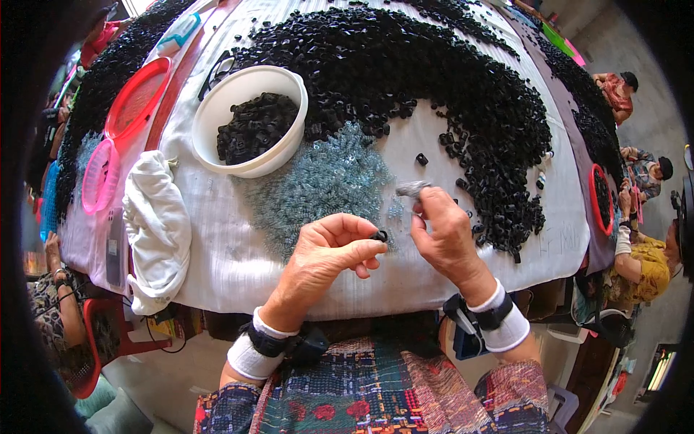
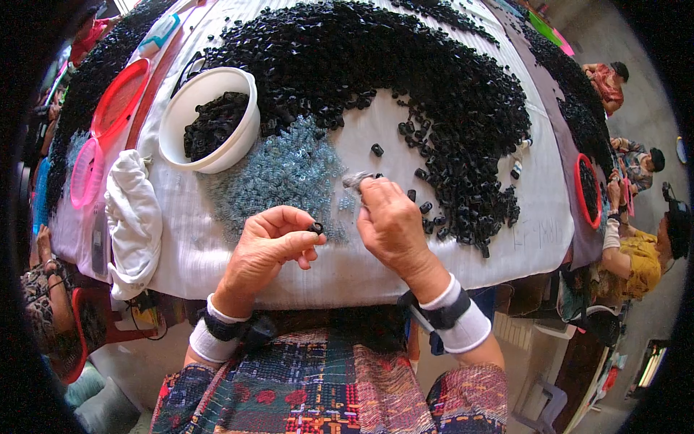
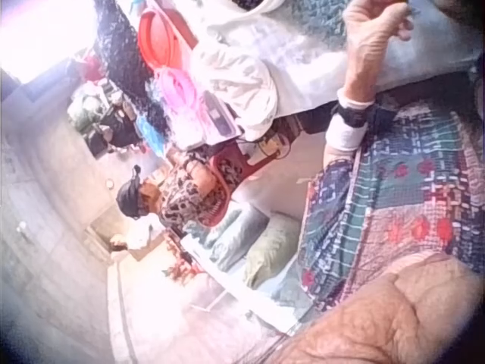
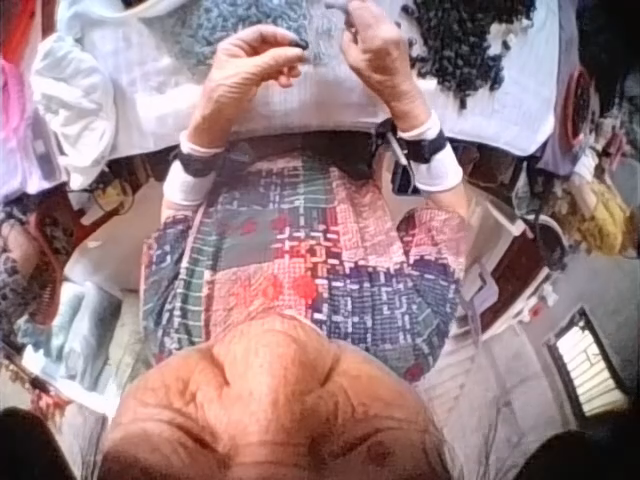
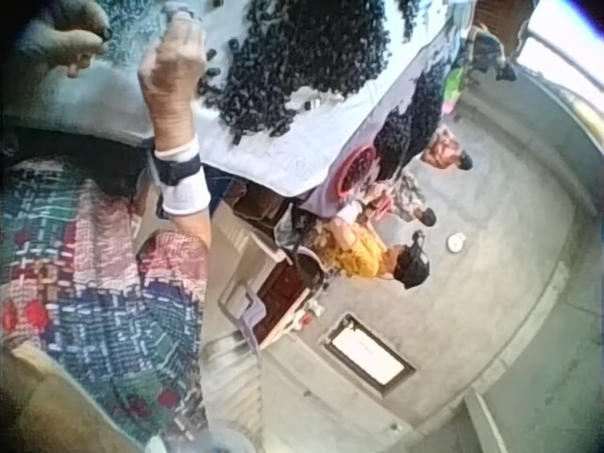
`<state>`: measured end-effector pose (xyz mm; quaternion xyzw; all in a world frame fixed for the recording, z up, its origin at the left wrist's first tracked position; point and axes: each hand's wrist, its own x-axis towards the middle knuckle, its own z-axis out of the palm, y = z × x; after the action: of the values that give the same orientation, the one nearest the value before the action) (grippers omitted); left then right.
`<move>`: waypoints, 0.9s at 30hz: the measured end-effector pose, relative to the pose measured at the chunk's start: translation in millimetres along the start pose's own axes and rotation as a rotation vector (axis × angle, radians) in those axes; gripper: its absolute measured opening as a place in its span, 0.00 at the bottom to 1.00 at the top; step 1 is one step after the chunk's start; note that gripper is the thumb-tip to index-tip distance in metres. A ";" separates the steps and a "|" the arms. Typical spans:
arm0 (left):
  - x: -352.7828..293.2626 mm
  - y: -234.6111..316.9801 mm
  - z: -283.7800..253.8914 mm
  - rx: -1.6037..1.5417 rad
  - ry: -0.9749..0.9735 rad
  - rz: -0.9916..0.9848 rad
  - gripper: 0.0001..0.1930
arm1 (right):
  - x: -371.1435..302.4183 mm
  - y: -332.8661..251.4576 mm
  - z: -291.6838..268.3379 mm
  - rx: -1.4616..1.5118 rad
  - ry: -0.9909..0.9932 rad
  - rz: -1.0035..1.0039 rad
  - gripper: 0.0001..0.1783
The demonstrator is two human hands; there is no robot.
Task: Assembling or sorting small plastic shoe buckles and beads at a shared production table.
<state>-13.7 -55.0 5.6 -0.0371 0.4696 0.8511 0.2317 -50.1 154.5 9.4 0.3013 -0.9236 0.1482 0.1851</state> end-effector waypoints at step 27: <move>7.3 -12.4 36.9 0.101 0.024 0.170 0.09 | -20.9 -33.8 -21.1 0.974 0.300 0.384 0.17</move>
<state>-9.2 -16.7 14.3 0.0046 0.5158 0.8426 0.1547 -8.5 147.0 24.6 0.1535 -0.7498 0.6316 0.1234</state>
